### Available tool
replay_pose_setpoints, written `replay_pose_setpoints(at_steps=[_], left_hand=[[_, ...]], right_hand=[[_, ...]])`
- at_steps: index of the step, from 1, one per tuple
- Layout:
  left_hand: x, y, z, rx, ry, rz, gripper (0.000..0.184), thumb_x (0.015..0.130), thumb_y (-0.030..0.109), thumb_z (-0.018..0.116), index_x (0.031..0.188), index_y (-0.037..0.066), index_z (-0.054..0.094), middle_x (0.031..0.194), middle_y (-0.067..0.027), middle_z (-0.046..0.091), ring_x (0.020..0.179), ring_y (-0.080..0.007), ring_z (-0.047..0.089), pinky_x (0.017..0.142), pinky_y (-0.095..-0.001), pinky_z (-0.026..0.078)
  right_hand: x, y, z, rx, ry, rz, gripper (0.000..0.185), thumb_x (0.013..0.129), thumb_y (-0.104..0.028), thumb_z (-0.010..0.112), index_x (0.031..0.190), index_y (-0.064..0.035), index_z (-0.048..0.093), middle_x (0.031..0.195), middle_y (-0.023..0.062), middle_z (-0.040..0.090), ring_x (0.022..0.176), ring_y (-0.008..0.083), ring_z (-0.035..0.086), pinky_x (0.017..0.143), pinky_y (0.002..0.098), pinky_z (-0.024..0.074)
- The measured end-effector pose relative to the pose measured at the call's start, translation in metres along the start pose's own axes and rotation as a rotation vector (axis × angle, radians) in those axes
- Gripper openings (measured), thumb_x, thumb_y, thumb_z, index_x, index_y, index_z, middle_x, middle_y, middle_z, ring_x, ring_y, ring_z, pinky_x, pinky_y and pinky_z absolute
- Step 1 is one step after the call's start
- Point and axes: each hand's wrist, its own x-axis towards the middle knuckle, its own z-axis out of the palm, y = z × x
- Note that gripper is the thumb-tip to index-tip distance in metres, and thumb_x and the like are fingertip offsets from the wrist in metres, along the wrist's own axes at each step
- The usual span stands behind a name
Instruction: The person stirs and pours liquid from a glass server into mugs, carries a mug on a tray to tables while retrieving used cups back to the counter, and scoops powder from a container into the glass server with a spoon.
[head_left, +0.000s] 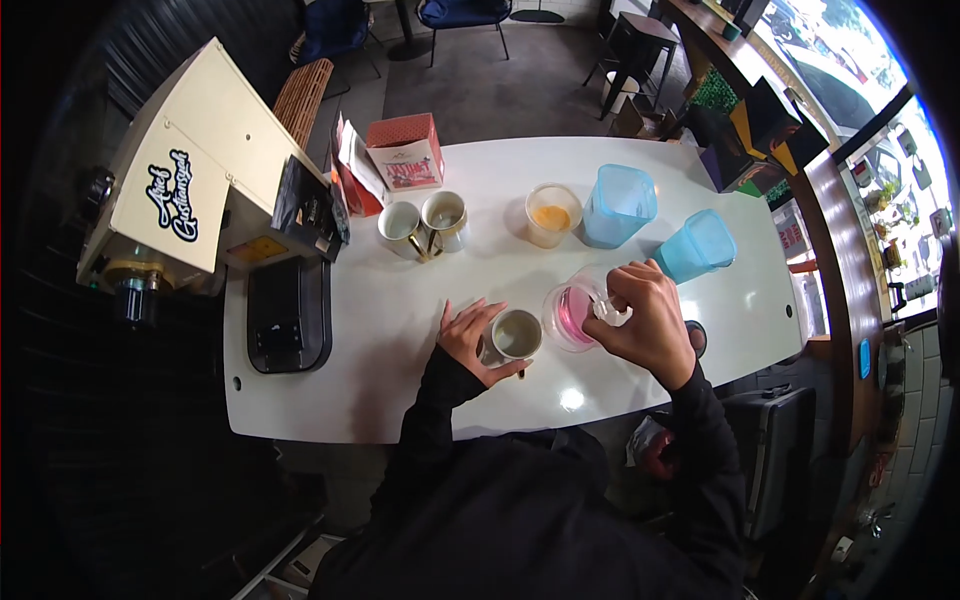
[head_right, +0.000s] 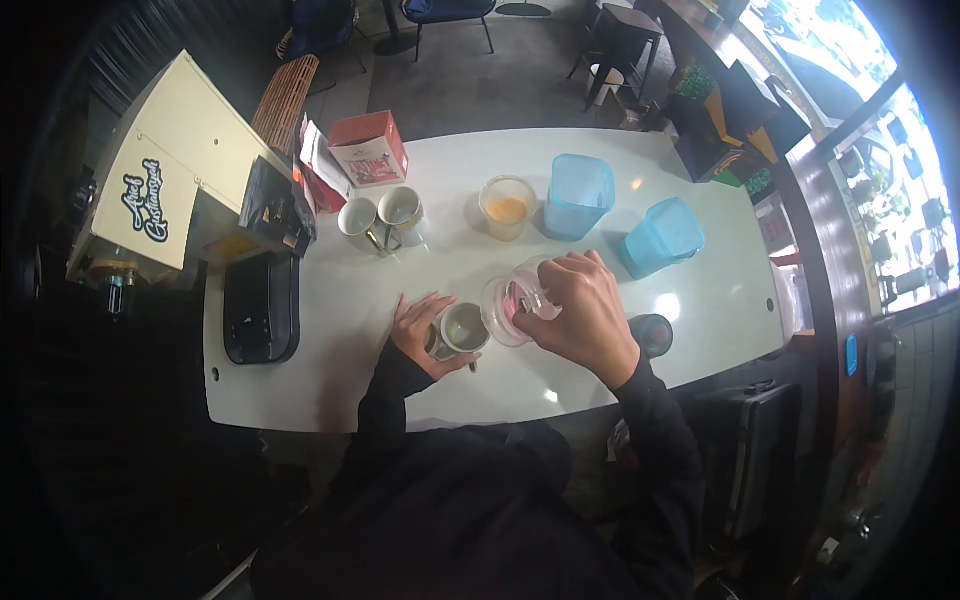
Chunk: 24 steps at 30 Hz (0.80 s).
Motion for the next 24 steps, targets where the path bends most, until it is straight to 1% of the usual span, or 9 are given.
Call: replay_pose_setpoints(at_steps=[1, 2, 4, 5, 7, 11, 14, 16, 24], left_hand=[[-0.002, -0.001, 0.002, 0.013, -0.005, 0.003, 0.085, 0.063, 0.051, 0.083, 0.13, 0.009, 0.053, 0.123, -0.0161, 0.061, 0.125, -0.0347, 0.051, 0.112, -0.0602, 0.019], [-0.004, -0.002, 0.004, 0.025, -0.011, 0.008, 0.084, 0.063, 0.05, 0.083, 0.13, 0.009, 0.053, 0.122, -0.016, 0.061, 0.125, -0.0346, 0.051, 0.113, -0.0597, 0.019], [-0.005, -0.003, 0.007, 0.035, 0.01, 0.005, 0.082, 0.064, 0.053, 0.081, 0.13, 0.011, 0.054, 0.12, -0.0141, 0.063, 0.123, -0.0328, 0.053, 0.113, -0.0581, 0.019], [-0.005, -0.004, 0.008, 0.049, 0.027, 0.008, 0.081, 0.065, 0.056, 0.079, 0.129, 0.012, 0.056, 0.118, -0.0123, 0.065, 0.121, -0.031, 0.055, 0.114, -0.0566, 0.02], [-0.005, -0.005, 0.008, 0.042, 0.039, 0.012, 0.081, 0.065, 0.055, 0.079, 0.129, 0.013, 0.056, 0.117, -0.0119, 0.065, 0.12, -0.0302, 0.056, 0.114, -0.0558, 0.021], [-0.006, -0.008, 0.01, 0.014, 0.054, 0.023, 0.08, 0.064, 0.054, 0.08, 0.129, 0.014, 0.057, 0.115, -0.0108, 0.066, 0.114, -0.0273, 0.06, 0.112, -0.053, 0.024], [-0.005, -0.008, 0.01, 0.006, 0.06, 0.019, 0.08, 0.064, 0.054, 0.081, 0.129, 0.014, 0.057, 0.113, -0.0094, 0.067, 0.109, -0.0249, 0.063, 0.111, -0.0517, 0.027], [-0.006, -0.007, 0.01, -0.006, 0.068, 0.018, 0.08, 0.064, 0.053, 0.081, 0.128, 0.014, 0.057, 0.113, -0.0091, 0.067, 0.107, -0.0245, 0.063, 0.11, -0.0513, 0.027], [-0.007, -0.01, 0.012, -0.027, 0.091, 0.023, 0.08, 0.063, 0.053, 0.082, 0.127, 0.012, 0.058, 0.109, -0.0079, 0.068, 0.101, -0.0226, 0.065, 0.108, -0.0507, 0.03]], right_hand=[[0.003, -0.001, 0.003, 0.01, -0.001, -0.053, 0.031, 0.058, -0.012, 0.072, 0.059, -0.0034, 0.043, 0.056, 0.0087, 0.045, 0.054, 0.0258, 0.046, 0.06, 0.0337, 0.0361], [0.005, -0.002, 0.004, 0.012, -0.009, -0.055, 0.031, 0.058, -0.012, 0.072, 0.059, -0.0034, 0.043, 0.056, 0.0087, 0.045, 0.054, 0.0258, 0.046, 0.06, 0.0337, 0.0361], [0.009, -0.003, 0.006, -0.058, -0.151, -0.086, 0.024, 0.06, -0.017, 0.073, 0.064, -0.0036, 0.054, 0.063, 0.009, 0.055, 0.066, 0.0281, 0.054, 0.068, 0.0368, 0.0399], [0.012, -0.003, 0.008, -0.057, -0.156, -0.088, 0.024, 0.06, -0.017, 0.073, 0.064, -0.0036, 0.054, 0.063, 0.009, 0.055, 0.066, 0.0281, 0.054, 0.068, 0.0368, 0.0399], [0.015, -0.004, 0.014, -0.092, -0.186, -0.185, 0.023, 0.061, -0.018, 0.073, 0.066, -0.0034, 0.055, 0.063, 0.009, 0.055, 0.066, 0.0279, 0.055, 0.068, 0.0375, 0.04], [0.021, -0.008, 0.025, -0.116, -0.205, -0.258, 0.023, 0.061, -0.018, 0.073, 0.067, -0.0037, 0.056, 0.063, 0.0089, 0.055, 0.067, 0.0272, 0.055, 0.069, 0.0373, 0.0402], [0.025, -0.01, 0.031, -0.155, -0.218, -0.316, 0.026, 0.06, -0.02, 0.077, 0.068, -0.0042, 0.058, 0.063, 0.0083, 0.053, 0.068, 0.0267, 0.054, 0.068, 0.0369, 0.0392], [0.027, -0.013, 0.032, -0.22, -0.29, -0.328, 0.023, 0.061, -0.019, 0.075, 0.067, -0.0045, 0.058, 0.065, 0.0079, 0.056, 0.07, 0.0255, 0.057, 0.071, 0.0367, 0.0407], [0.029, -0.023, 0.039, -0.304, -0.324, -0.455, 0.023, 0.06, -0.018, 0.077, 0.069, -0.0054, 0.06, 0.067, 0.0067, 0.058, 0.072, 0.0242, 0.058, 0.073, 0.0351, 0.042]])
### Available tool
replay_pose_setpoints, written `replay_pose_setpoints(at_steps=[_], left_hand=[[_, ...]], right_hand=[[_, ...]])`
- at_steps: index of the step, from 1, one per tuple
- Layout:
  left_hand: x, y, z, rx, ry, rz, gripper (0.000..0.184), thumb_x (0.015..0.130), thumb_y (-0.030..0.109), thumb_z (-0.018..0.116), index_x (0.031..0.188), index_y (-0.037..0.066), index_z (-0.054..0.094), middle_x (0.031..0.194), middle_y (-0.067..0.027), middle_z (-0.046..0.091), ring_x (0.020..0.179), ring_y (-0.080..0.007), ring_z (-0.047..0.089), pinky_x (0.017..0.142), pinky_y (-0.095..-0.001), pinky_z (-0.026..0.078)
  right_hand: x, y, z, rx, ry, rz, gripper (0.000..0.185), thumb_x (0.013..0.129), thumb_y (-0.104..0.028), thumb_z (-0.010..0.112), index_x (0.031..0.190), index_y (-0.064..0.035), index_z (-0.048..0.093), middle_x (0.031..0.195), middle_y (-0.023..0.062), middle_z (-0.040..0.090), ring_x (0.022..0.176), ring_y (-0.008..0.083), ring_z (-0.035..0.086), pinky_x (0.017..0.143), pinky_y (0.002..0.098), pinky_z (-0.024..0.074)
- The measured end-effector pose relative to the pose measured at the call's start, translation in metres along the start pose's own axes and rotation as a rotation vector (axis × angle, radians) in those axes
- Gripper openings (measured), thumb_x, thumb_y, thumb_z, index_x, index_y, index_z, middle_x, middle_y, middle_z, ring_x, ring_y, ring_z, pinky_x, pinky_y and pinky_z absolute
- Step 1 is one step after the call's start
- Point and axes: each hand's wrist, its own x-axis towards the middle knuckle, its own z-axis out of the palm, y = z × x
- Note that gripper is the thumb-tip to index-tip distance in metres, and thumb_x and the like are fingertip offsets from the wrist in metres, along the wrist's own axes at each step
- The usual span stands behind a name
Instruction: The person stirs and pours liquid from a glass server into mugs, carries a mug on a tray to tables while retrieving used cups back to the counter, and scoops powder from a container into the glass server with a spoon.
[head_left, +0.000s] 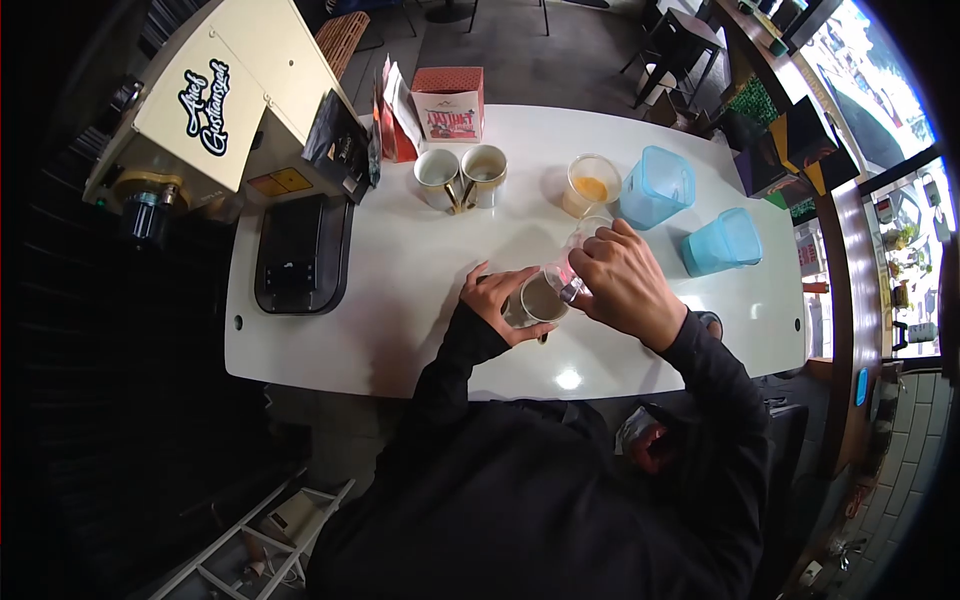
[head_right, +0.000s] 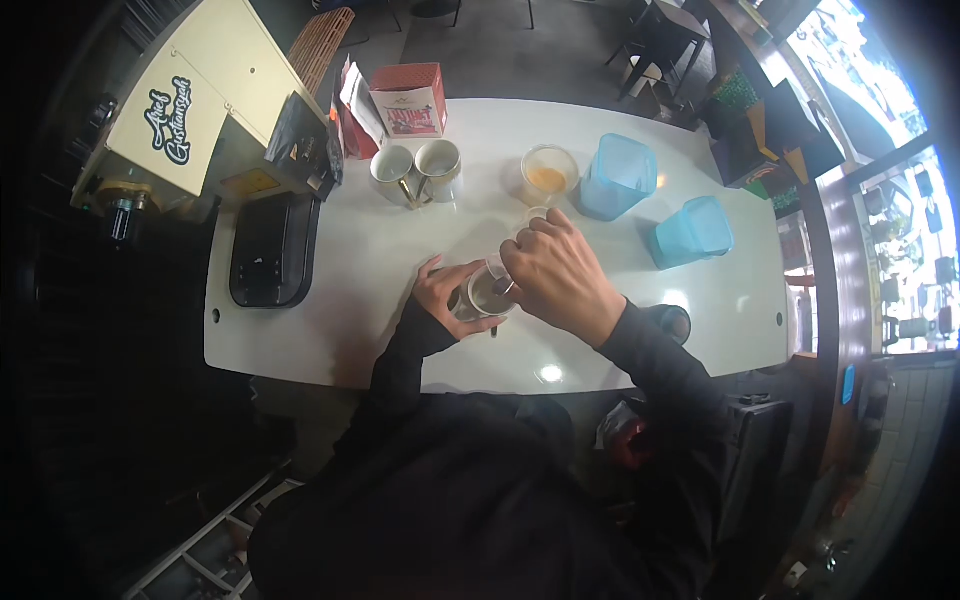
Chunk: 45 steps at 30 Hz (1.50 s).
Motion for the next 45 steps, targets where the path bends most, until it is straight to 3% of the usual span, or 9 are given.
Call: replay_pose_setpoints(at_steps=[28, 30, 37, 41, 43, 45], left_hand=[[-0.001, 0.002, -0.002, -0.024, 0.013, 0.019, 0.077, 0.062, 0.047, 0.085, 0.122, 0.007, 0.057, 0.106, -0.0091, 0.068, 0.097, -0.0226, 0.064, 0.107, -0.0492, 0.032], [-0.001, 0.0, 0.0, -0.009, 0.025, 0.009, 0.081, 0.06, 0.053, 0.084, 0.125, 0.014, 0.057, 0.107, -0.0061, 0.069, 0.099, -0.0209, 0.065, 0.106, -0.0478, 0.032], [-0.003, -0.002, 0.003, -0.002, 0.049, 0.018, 0.08, 0.06, 0.054, 0.084, 0.124, 0.013, 0.058, 0.107, -0.0063, 0.069, 0.1, -0.021, 0.065, 0.106, -0.047, 0.033], [-0.003, -0.003, 0.004, -0.003, 0.049, 0.024, 0.081, 0.06, 0.054, 0.084, 0.124, 0.012, 0.057, 0.106, -0.0073, 0.069, 0.1, -0.0211, 0.065, 0.106, -0.0464, 0.033], [-0.002, -0.003, 0.003, 0.004, 0.041, 0.021, 0.081, 0.06, 0.054, 0.084, 0.125, 0.012, 0.057, 0.106, -0.0077, 0.069, 0.099, -0.0212, 0.065, 0.106, -0.0462, 0.033], [-0.002, -0.004, 0.004, 0.009, 0.039, 0.024, 0.082, 0.06, 0.055, 0.083, 0.124, 0.011, 0.058, 0.104, -0.0084, 0.07, 0.098, -0.0215, 0.066, 0.105, -0.0459, 0.034]], right_hand=[[0.001, -0.006, -0.004, -0.135, 0.04, -0.15, 0.01, 0.063, -0.012, 0.066, 0.068, -0.0057, 0.059, 0.068, 0.0043, 0.057, 0.076, 0.0203, 0.058, 0.074, 0.0329, 0.0421], [0.001, -0.007, -0.006, -0.138, 0.033, -0.159, 0.01, 0.063, -0.012, 0.066, 0.068, -0.0058, 0.059, 0.068, 0.0042, 0.057, 0.076, 0.0203, 0.058, 0.073, 0.0327, 0.0419], [0.002, -0.009, -0.008, -0.159, 0.055, -0.194, 0.009, 0.065, -0.012, 0.064, 0.067, -0.0062, 0.059, 0.066, 0.0037, 0.055, 0.074, 0.0198, 0.057, 0.071, 0.0322, 0.0414], [0.001, -0.008, -0.007, -0.158, 0.064, -0.198, 0.009, 0.066, -0.013, 0.064, 0.066, -0.0064, 0.059, 0.066, 0.0033, 0.054, 0.074, 0.0194, 0.057, 0.071, 0.032, 0.0412], [0.0, -0.006, -0.005, -0.123, 0.043, -0.199, 0.021, 0.063, -0.017, 0.071, 0.069, -0.0057, 0.053, 0.069, 0.0056, 0.051, 0.073, 0.0217, 0.053, 0.071, 0.0335, 0.039], [0.0, -0.007, -0.006, -0.124, 0.051, -0.207, 0.02, 0.063, -0.016, 0.07, 0.069, -0.0058, 0.053, 0.069, 0.0056, 0.051, 0.073, 0.0218, 0.053, 0.07, 0.0335, 0.039]])
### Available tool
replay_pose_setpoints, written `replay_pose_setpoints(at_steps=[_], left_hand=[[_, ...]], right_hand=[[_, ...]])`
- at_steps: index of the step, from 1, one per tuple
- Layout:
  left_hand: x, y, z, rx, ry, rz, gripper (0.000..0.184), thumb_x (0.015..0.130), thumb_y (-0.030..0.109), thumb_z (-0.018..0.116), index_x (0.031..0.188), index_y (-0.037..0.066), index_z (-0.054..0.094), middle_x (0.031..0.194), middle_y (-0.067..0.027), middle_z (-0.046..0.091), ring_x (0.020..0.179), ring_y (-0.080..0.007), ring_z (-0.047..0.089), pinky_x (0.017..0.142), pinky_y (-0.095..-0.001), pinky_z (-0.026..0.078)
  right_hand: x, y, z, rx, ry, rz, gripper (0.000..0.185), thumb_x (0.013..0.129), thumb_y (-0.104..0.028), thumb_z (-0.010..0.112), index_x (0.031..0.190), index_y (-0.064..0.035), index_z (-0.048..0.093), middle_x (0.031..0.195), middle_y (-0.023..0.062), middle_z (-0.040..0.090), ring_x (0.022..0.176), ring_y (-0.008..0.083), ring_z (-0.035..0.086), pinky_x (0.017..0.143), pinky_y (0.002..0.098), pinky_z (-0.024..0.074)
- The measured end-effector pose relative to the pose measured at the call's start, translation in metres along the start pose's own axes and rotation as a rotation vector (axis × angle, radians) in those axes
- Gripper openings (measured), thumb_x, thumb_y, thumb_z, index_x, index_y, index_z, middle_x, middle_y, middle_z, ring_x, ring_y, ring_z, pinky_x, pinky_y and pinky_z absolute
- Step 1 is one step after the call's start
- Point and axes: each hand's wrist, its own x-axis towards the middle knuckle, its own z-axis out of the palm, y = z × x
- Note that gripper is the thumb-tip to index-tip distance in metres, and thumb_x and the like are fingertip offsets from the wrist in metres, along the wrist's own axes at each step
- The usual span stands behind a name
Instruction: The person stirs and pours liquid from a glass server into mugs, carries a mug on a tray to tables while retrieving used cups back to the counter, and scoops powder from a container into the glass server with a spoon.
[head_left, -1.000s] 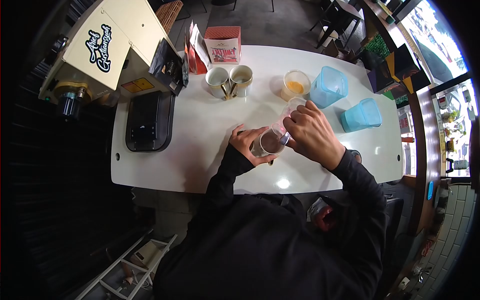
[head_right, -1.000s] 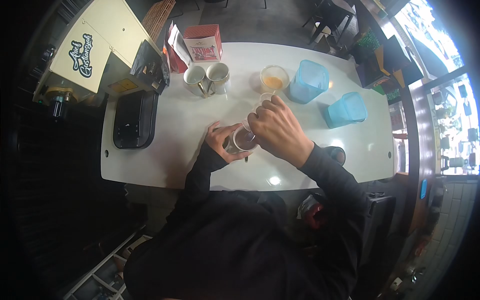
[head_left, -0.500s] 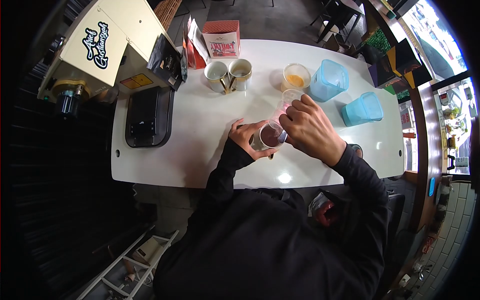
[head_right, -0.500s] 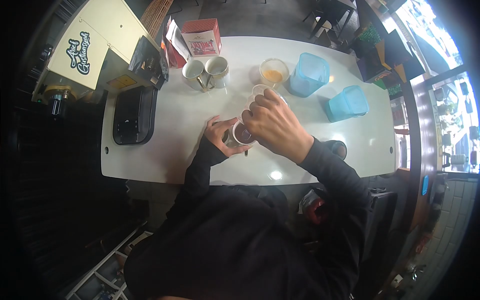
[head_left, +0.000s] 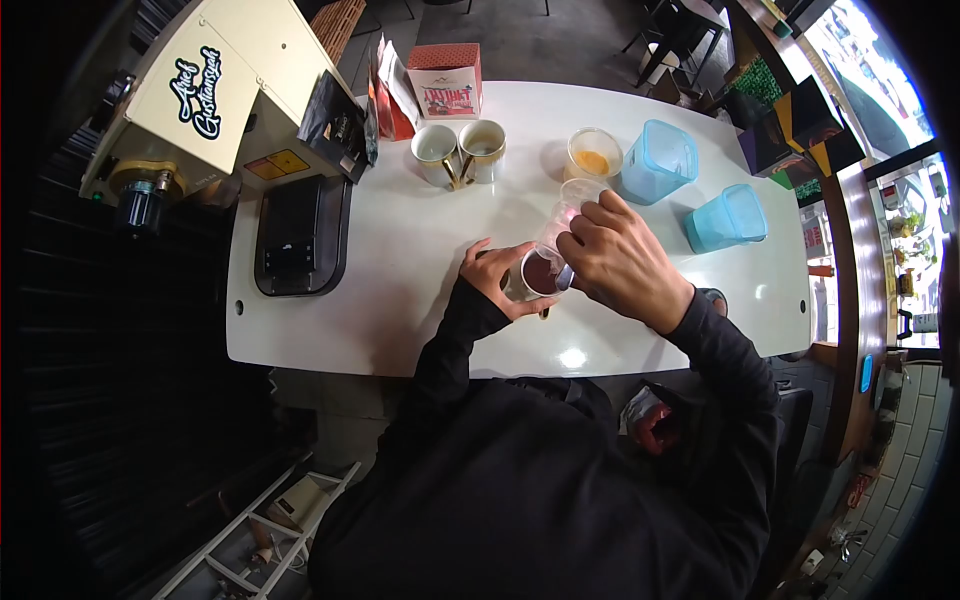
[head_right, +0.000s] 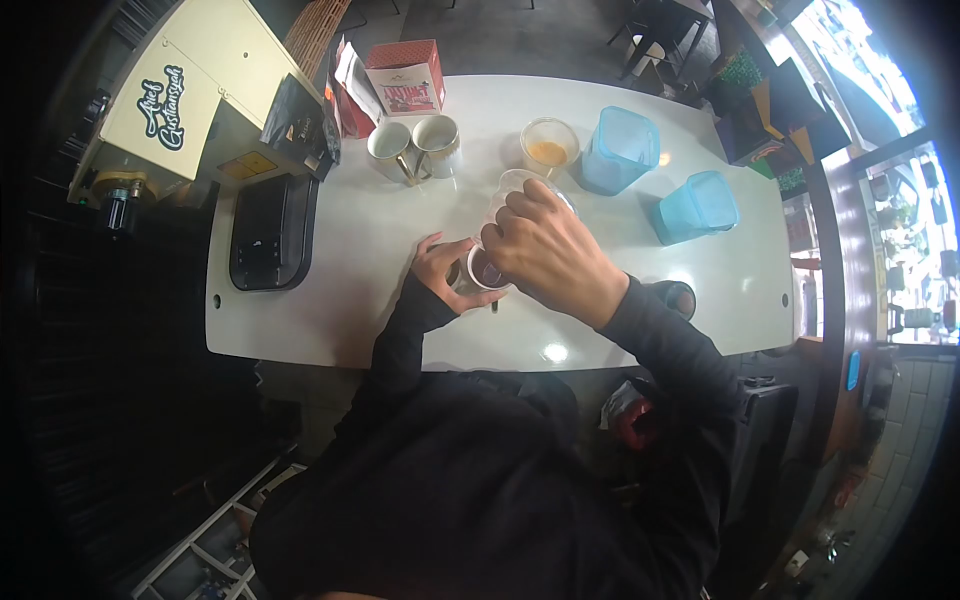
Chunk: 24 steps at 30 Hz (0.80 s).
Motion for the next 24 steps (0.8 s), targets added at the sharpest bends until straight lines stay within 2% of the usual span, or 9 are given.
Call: replay_pose_setpoints(at_steps=[5, 7, 10, 12, 14, 16, 20, 24], left_hand=[[0.0, 0.001, 0.0, 0.008, 0.004, 0.002, 0.081, 0.06, 0.055, 0.083, 0.124, 0.01, 0.058, 0.1, -0.0085, 0.07, 0.095, -0.0218, 0.066, 0.105, -0.046, 0.034], [0.001, 0.001, -0.001, 0.008, 0.004, 0.002, 0.081, 0.06, 0.055, 0.083, 0.123, 0.01, 0.058, 0.099, -0.0085, 0.07, 0.095, -0.0218, 0.066, 0.105, -0.0459, 0.034], [0.001, 0.003, -0.002, 0.008, -0.007, -0.006, 0.081, 0.06, 0.055, 0.083, 0.123, 0.01, 0.058, 0.099, -0.0086, 0.07, 0.095, -0.0217, 0.066, 0.105, -0.0458, 0.034], [0.002, 0.005, -0.002, -0.001, 0.002, 0.007, 0.073, 0.061, 0.048, 0.086, 0.113, 0.004, 0.06, 0.098, -0.0087, 0.068, 0.092, -0.0221, 0.064, 0.104, -0.0471, 0.035], [0.002, 0.003, -0.002, -0.001, 0.005, 0.009, 0.073, 0.061, 0.048, 0.085, 0.114, 0.004, 0.06, 0.098, -0.0087, 0.068, 0.092, -0.0222, 0.064, 0.104, -0.0469, 0.035], [0.002, 0.004, -0.002, 0.0, 0.008, 0.012, 0.073, 0.062, 0.048, 0.085, 0.114, 0.004, 0.06, 0.097, -0.0087, 0.068, 0.092, -0.0222, 0.064, 0.104, -0.0467, 0.035], [0.002, 0.004, -0.003, 0.002, -0.018, 0.002, 0.073, 0.062, 0.049, 0.084, 0.115, 0.004, 0.06, 0.098, -0.0087, 0.068, 0.092, -0.0225, 0.064, 0.104, -0.0466, 0.035], [0.0, -0.001, 0.0, 0.015, -0.013, 0.001, 0.074, 0.063, 0.049, 0.084, 0.116, 0.005, 0.059, 0.1, -0.0091, 0.069, 0.093, -0.0228, 0.064, 0.104, -0.0468, 0.035]], right_hand=[[0.0, -0.001, 0.002, 0.0, 0.016, -0.02, 0.018, 0.065, -0.016, 0.068, 0.069, -0.006, 0.053, 0.069, 0.0054, 0.051, 0.073, 0.0217, 0.053, 0.07, 0.0334, 0.0387], [0.001, -0.003, -0.001, -0.045, -0.002, -0.013, 0.008, 0.067, -0.015, 0.065, 0.067, -0.0082, 0.06, 0.067, 0.0018, 0.056, 0.077, 0.0182, 0.058, 0.074, 0.0314, 0.0405], [0.001, -0.002, -0.002, -0.036, -0.016, -0.018, 0.009, 0.067, -0.015, 0.065, 0.067, -0.0082, 0.06, 0.067, 0.0016, 0.056, 0.077, 0.0179, 0.058, 0.074, 0.0315, 0.0406], [0.001, -0.002, -0.001, -0.034, -0.012, -0.021, 0.009, 0.067, -0.015, 0.065, 0.067, -0.0083, 0.06, 0.067, 0.0015, 0.056, 0.076, 0.0178, 0.057, 0.074, 0.0315, 0.0405], [0.0, -0.001, 0.002, -0.034, -0.006, -0.027, 0.009, 0.067, -0.015, 0.065, 0.067, -0.0084, 0.06, 0.067, 0.0013, 0.056, 0.076, 0.0177, 0.057, 0.074, 0.0314, 0.0405], [-0.001, 0.001, 0.006, 0.011, 0.008, -0.06, 0.016, 0.066, -0.015, 0.066, 0.069, -0.0069, 0.052, 0.068, 0.0047, 0.05, 0.072, 0.0214, 0.052, 0.069, 0.0332, 0.0375], [-0.002, 0.001, 0.008, 0.03, 0.027, -0.082, 0.017, 0.066, -0.015, 0.067, 0.068, -0.0067, 0.052, 0.068, 0.0048, 0.05, 0.072, 0.0214, 0.051, 0.069, 0.0333, 0.0373], [-0.002, 0.008, 0.012, 0.112, 0.05, -0.013, 0.024, 0.061, -0.017, 0.072, 0.068, -0.0058, 0.052, 0.067, 0.0059, 0.05, 0.071, 0.0227, 0.052, 0.068, 0.0345, 0.038]])
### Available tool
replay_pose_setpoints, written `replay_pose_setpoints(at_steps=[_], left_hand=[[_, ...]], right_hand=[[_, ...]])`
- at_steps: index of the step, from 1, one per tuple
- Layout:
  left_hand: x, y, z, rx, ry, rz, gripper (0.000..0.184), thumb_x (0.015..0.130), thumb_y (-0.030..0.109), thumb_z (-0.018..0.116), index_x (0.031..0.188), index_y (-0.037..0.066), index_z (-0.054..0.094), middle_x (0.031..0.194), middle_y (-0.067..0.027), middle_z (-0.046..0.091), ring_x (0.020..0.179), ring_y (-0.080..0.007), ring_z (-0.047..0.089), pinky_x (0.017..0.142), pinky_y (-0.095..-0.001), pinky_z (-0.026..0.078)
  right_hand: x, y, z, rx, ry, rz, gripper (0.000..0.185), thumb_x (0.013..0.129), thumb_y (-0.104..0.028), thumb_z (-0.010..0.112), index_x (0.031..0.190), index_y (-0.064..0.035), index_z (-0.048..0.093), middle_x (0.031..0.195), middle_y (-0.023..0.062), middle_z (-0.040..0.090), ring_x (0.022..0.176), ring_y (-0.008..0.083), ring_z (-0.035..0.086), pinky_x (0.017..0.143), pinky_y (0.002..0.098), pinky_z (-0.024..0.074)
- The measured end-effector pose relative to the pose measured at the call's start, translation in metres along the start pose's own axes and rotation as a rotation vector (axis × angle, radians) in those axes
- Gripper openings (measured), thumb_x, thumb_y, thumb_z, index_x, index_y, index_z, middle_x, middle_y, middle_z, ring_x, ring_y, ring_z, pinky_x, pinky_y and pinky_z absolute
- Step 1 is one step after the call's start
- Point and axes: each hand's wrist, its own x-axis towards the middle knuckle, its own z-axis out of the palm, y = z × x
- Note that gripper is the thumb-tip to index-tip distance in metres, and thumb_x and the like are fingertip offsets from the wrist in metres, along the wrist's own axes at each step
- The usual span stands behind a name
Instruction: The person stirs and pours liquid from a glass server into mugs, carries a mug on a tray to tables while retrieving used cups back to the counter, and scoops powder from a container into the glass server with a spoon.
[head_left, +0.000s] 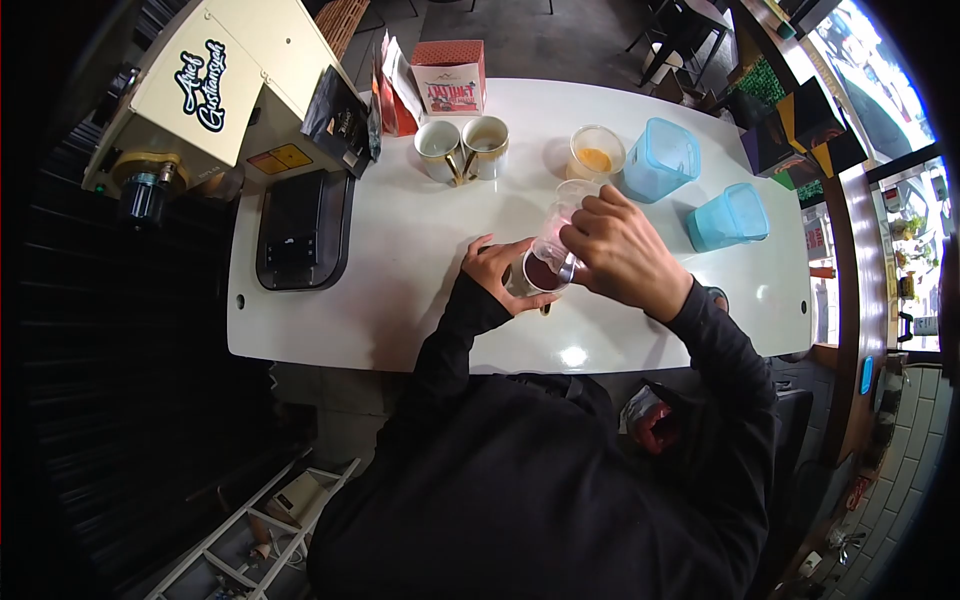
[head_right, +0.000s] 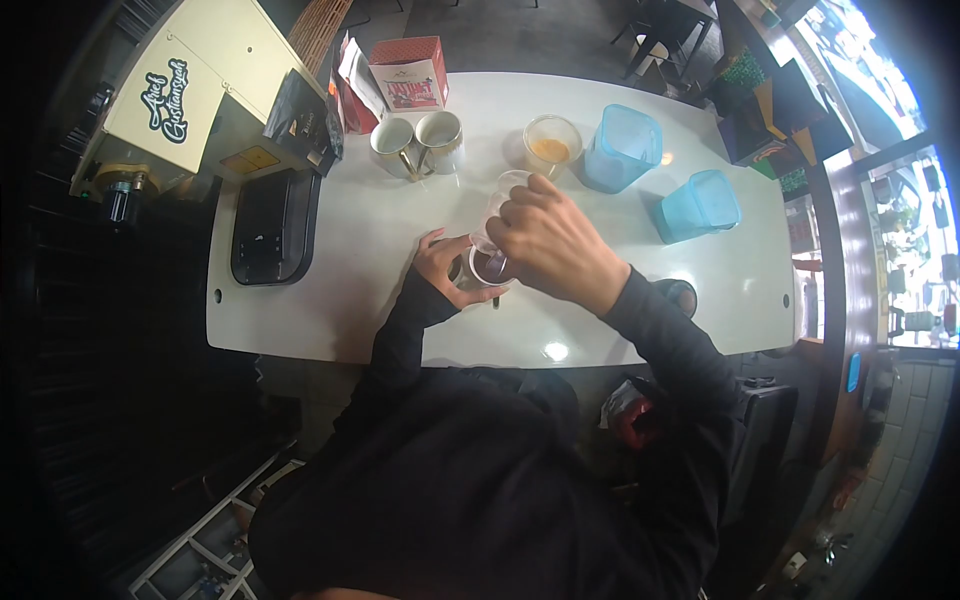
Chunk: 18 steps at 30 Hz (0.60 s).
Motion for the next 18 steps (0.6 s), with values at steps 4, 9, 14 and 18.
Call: replay_pose_setpoints(at_steps=[4, 9, 14, 18], left_hand=[[0.001, 0.004, -0.003, 0.014, -0.012, -0.006, 0.076, 0.062, 0.05, 0.085, 0.118, 0.005, 0.059, 0.105, -0.0103, 0.068, 0.097, -0.0235, 0.064, 0.105, -0.0476, 0.034], [0.001, 0.004, -0.009, -0.022, -0.062, -0.02, 0.086, 0.063, 0.051, 0.085, 0.129, 0.007, 0.052, 0.122, -0.0136, 0.062, 0.114, -0.0273, 0.059, 0.112, -0.052, 0.026], [-0.005, -0.009, -0.028, 0.001, 0.01, -0.032, 0.093, 0.061, 0.057, 0.083, 0.133, 0.008, 0.051, 0.123, -0.0154, 0.06, 0.119, -0.0312, 0.055, 0.111, -0.0551, 0.026], [-0.018, -0.019, -0.046, -0.026, -0.02, -0.116, 0.093, 0.061, 0.045, 0.088, 0.135, 0.006, 0.048, 0.128, -0.016, 0.056, 0.122, -0.0325, 0.052, 0.108, -0.0479, 0.035]], right_hand=[[-0.004, 0.013, -0.005, 0.129, 0.004, 0.128, 0.023, 0.058, -0.017, 0.074, 0.067, -0.0053, 0.057, 0.065, 0.0078, 0.054, 0.072, 0.0263, 0.056, 0.071, 0.0363, 0.041], [-0.017, 0.023, -0.004, 0.246, 0.094, 0.267, 0.025, 0.058, -0.016, 0.074, 0.067, -0.004, 0.054, 0.064, 0.01, 0.054, 0.067, 0.0304, 0.054, 0.069, 0.0375, 0.0407], [-0.036, 0.035, -0.001, 0.324, 0.147, 0.497, 0.031, 0.062, -0.017, 0.073, 0.061, -0.0018, 0.046, 0.058, 0.0103, 0.046, 0.055, 0.0273, 0.043, 0.063, 0.0347, 0.0379], [-0.047, 0.042, -0.001, 0.402, 0.21, 0.599, 0.036, 0.069, -0.018, 0.076, 0.061, -0.0028, 0.043, 0.057, 0.0064, 0.039, 0.053, 0.0211, 0.036, 0.062, 0.0324, 0.0341]])
